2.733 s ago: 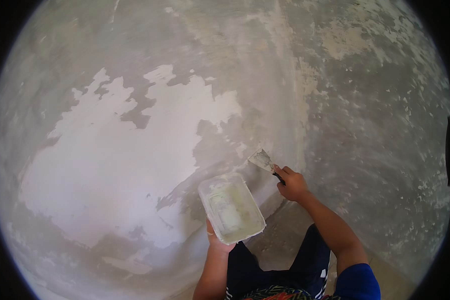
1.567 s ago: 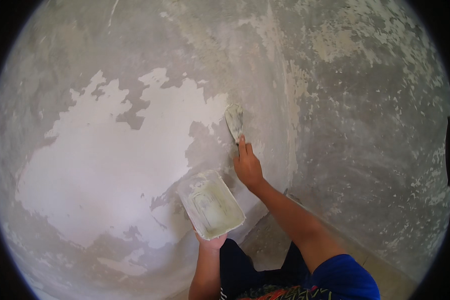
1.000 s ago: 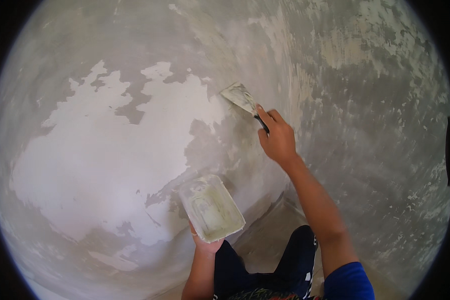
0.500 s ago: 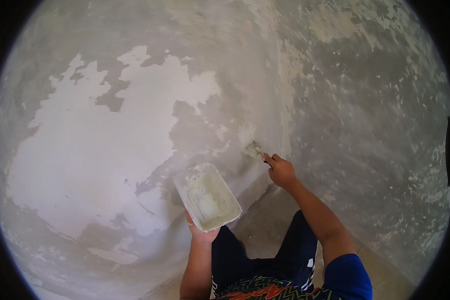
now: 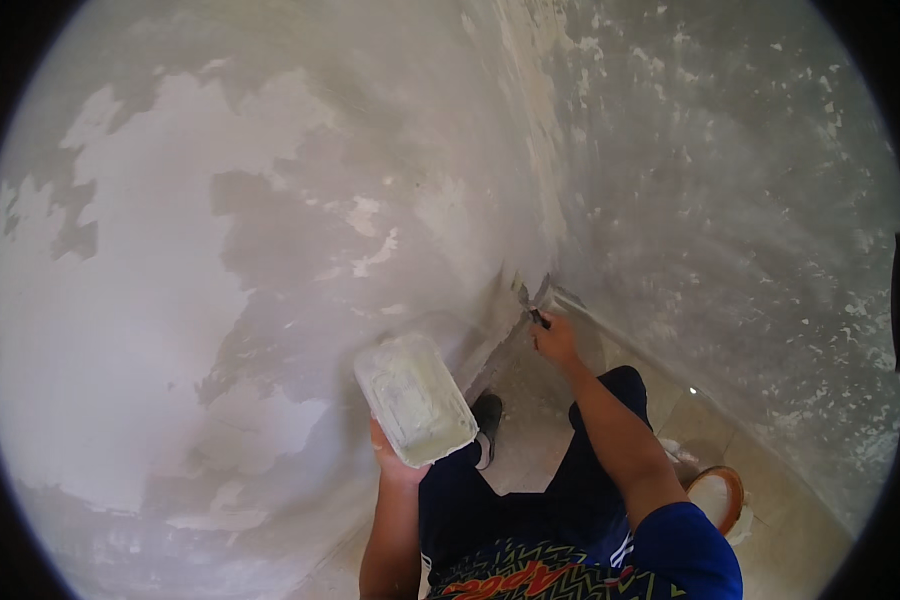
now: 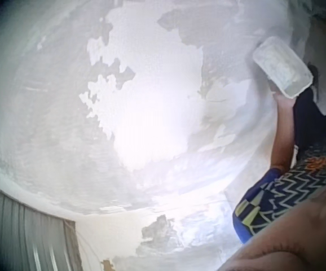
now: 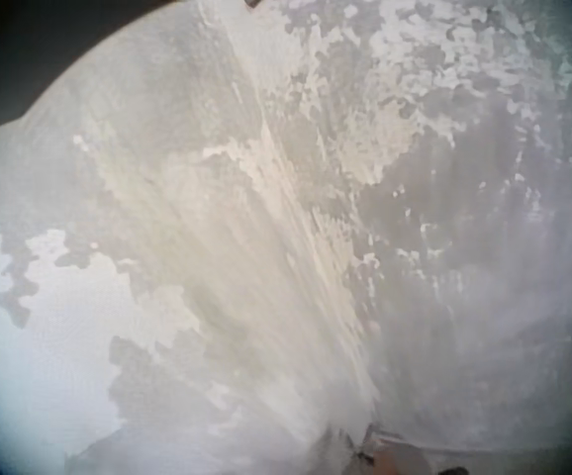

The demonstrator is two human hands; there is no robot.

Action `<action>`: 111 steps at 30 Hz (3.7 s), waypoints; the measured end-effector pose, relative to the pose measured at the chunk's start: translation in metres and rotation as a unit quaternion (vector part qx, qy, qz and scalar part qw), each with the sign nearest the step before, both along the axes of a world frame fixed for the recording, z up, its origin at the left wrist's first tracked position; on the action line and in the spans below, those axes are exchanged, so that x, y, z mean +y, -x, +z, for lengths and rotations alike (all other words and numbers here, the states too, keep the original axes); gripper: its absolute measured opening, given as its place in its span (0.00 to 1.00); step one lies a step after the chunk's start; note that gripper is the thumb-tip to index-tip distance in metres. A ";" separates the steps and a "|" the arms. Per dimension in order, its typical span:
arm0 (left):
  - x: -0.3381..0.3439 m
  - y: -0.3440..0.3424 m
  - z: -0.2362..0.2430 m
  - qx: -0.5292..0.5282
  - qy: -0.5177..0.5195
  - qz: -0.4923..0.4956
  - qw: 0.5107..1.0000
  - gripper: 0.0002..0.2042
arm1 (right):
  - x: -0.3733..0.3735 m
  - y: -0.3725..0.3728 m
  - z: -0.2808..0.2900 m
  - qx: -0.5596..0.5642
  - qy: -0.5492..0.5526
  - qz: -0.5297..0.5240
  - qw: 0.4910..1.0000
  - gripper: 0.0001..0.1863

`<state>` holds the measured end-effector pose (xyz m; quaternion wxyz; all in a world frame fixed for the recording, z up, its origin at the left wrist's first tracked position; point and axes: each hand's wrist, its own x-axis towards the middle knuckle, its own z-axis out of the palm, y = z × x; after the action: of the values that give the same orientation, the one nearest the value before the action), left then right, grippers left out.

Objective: The person applies plaster to a wall using a putty knife, repeatedly scooping plaster from a plastic container and spreading it over the surface of the wall.

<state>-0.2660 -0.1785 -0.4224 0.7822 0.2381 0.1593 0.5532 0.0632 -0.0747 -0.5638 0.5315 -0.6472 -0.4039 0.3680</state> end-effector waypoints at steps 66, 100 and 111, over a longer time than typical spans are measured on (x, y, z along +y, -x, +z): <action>-0.021 0.053 0.049 -0.043 0.021 0.104 0.993 0.36 | -0.030 0.162 0.097 -0.217 -0.087 0.099 0.967 0.40; -0.019 0.034 0.069 -0.032 -0.059 0.103 0.992 0.36 | 0.050 0.118 0.210 -0.180 -0.229 -0.057 0.955 0.39; -0.020 0.058 0.068 -0.054 -0.097 0.069 0.991 0.31 | -0.043 0.116 0.117 -0.287 -0.193 0.049 0.937 0.39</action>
<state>-0.3242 -0.1984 -0.3542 0.7229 0.2712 0.0783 0.6306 -0.0524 -0.1177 -0.4466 0.4887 -0.5897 -0.6340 0.1071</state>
